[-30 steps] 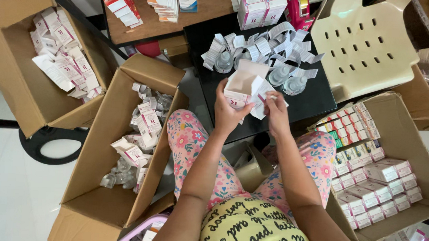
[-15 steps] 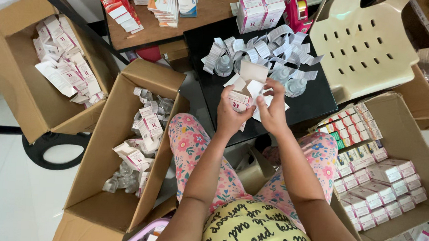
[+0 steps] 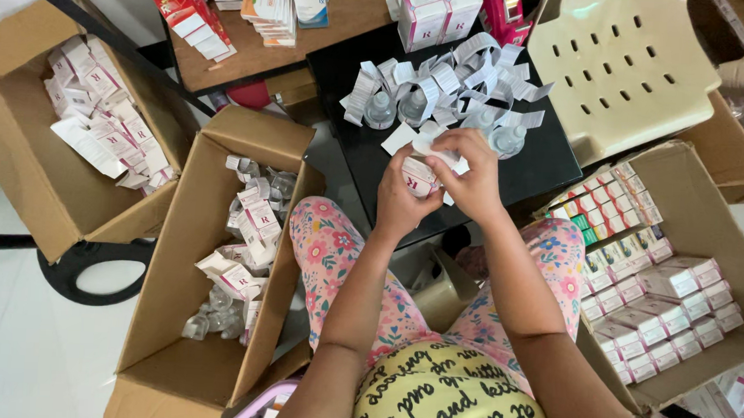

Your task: The person sits on the floor and repeatedly picks up small clear bottles and white boxes. They place each bottle into a box, close the box, and set it aside on a nearby table. The person continues this process with multiple units throughout the clip.

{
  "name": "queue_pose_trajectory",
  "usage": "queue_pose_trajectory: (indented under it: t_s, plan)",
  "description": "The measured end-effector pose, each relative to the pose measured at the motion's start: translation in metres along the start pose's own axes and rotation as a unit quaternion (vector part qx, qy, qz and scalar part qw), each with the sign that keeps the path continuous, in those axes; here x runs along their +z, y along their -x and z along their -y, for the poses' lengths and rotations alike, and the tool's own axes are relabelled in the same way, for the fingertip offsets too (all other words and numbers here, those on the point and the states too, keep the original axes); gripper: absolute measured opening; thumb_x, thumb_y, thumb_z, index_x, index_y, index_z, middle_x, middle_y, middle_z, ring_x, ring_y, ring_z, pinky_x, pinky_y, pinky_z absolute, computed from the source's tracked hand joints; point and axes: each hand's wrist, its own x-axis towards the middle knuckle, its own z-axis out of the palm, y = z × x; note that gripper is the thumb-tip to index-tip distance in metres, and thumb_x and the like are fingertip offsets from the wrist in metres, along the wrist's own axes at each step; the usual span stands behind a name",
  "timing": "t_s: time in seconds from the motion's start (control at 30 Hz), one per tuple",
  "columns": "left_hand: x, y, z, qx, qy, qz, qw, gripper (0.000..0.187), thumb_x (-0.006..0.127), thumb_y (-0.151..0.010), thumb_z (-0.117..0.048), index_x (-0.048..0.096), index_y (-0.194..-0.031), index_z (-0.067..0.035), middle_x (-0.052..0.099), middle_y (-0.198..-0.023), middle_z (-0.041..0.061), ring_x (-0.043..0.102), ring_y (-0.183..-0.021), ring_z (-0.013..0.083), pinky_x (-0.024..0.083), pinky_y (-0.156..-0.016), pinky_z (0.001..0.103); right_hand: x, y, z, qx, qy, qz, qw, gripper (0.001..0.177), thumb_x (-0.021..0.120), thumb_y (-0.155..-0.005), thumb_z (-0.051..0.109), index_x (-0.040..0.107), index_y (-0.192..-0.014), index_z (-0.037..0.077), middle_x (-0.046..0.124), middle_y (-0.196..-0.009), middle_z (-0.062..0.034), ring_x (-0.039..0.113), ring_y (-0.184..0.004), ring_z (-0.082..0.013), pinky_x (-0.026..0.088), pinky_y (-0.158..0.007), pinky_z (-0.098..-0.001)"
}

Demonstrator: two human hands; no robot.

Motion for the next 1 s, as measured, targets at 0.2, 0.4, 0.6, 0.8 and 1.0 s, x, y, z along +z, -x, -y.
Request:
queue_pose_trajectory:
  t_s: [0.2, 0.4, 0.6, 0.8, 1.0]
  plan:
    - [-0.005, -0.002, -0.008, -0.011, 0.027, 0.005, 1.000, 0.090, 0.087, -0.072, -0.019, 0.040, -0.148, -0.005, 0.064, -0.128, 0.021, 0.068, -0.115, 0.0380, 0.056, -0.098, 0.043, 0.001, -0.006, 0.017, -0.015, 0.041, 0.006, 0.999, 0.021, 0.082, -0.084, 0.006, 0.070, -0.100, 0.005, 0.069, -0.108, -0.0107, 0.061, -0.101, -0.0320, 0.048, -0.087, -0.0406]
    - [-0.002, -0.001, -0.010, 0.010, 0.007, -0.003, 1.000, 0.091, 0.088, -0.071, -0.019, 0.040, -0.147, -0.005, 0.063, -0.130, 0.022, 0.067, -0.116, 0.0388, 0.056, -0.099, 0.043, 0.000, -0.001, 0.013, 0.003, 0.041, 0.012, 0.999, 0.018, 0.079, -0.082, 0.004, 0.070, -0.098, 0.006, 0.068, -0.107, -0.0103, 0.061, -0.103, -0.0316, 0.049, -0.089, -0.0402]
    - [0.001, 0.003, -0.008, -0.015, -0.013, 0.006, 1.000, 0.094, 0.089, -0.071, -0.023, 0.037, -0.147, -0.005, 0.062, -0.128, 0.023, 0.068, -0.112, 0.0398, 0.057, -0.095, 0.044, -0.004, 0.000, 0.010, 0.048, 0.023, 0.025, 0.998, 0.014, 0.079, -0.081, 0.004, 0.071, -0.093, 0.005, 0.069, -0.103, -0.0096, 0.060, -0.097, -0.0304, 0.049, -0.086, -0.0393]
    - [0.001, 0.005, -0.010, -0.050, -0.026, 0.010, 0.998, 0.101, 0.093, -0.069, -0.029, 0.033, -0.147, -0.004, 0.063, -0.124, 0.025, 0.068, -0.108, 0.0413, 0.057, -0.089, 0.045, -0.001, 0.004, 0.014, 0.037, 0.047, 0.017, 0.998, 0.012, 0.076, -0.082, 0.003, 0.072, -0.093, 0.005, 0.070, -0.104, -0.0109, 0.061, -0.098, -0.0312, 0.049, -0.087, -0.0397]
    - [0.001, 0.004, -0.014, -0.123, 0.033, 0.018, 0.992, 0.105, 0.091, -0.074, -0.029, 0.026, -0.154, -0.004, 0.069, -0.119, 0.024, 0.072, -0.106, 0.0388, 0.058, -0.089, 0.044, 0.013, 0.019, 0.017, 0.004, 0.061, -0.032, 0.998, 0.017, 0.078, -0.086, 0.008, 0.074, -0.103, 0.006, 0.068, -0.115, -0.0108, 0.058, -0.109, -0.0320, 0.048, -0.097, -0.0429]
